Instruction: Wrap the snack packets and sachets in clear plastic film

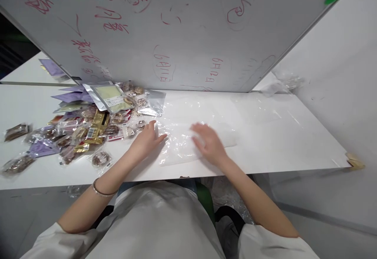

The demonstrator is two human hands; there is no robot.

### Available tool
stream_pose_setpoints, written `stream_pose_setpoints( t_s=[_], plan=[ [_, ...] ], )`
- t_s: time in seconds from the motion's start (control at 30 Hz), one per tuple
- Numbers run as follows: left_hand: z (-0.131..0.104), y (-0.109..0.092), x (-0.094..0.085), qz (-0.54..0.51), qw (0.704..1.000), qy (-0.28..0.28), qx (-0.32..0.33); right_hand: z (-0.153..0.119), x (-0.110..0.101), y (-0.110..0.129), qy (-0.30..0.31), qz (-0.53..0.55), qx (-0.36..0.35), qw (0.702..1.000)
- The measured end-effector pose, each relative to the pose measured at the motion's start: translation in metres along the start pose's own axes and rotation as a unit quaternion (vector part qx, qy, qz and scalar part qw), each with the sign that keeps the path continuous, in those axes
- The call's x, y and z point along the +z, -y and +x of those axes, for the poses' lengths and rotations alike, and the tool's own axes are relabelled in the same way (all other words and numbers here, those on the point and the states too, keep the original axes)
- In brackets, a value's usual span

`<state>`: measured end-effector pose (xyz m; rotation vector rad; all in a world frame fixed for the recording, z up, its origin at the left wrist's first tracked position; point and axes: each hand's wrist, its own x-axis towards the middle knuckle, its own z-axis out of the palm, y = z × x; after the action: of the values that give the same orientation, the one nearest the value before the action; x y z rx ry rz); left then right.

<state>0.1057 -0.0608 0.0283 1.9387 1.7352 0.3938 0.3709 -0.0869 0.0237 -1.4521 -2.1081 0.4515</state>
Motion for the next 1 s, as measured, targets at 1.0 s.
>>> stream_pose_setpoints(
  t_s=[1.0],
  plan=[
    [-0.031,0.023,-0.026,-0.474,0.838,0.267,0.05,0.068,-0.083,-0.025,-0.318,0.367,0.154,0.86]
  ],
)
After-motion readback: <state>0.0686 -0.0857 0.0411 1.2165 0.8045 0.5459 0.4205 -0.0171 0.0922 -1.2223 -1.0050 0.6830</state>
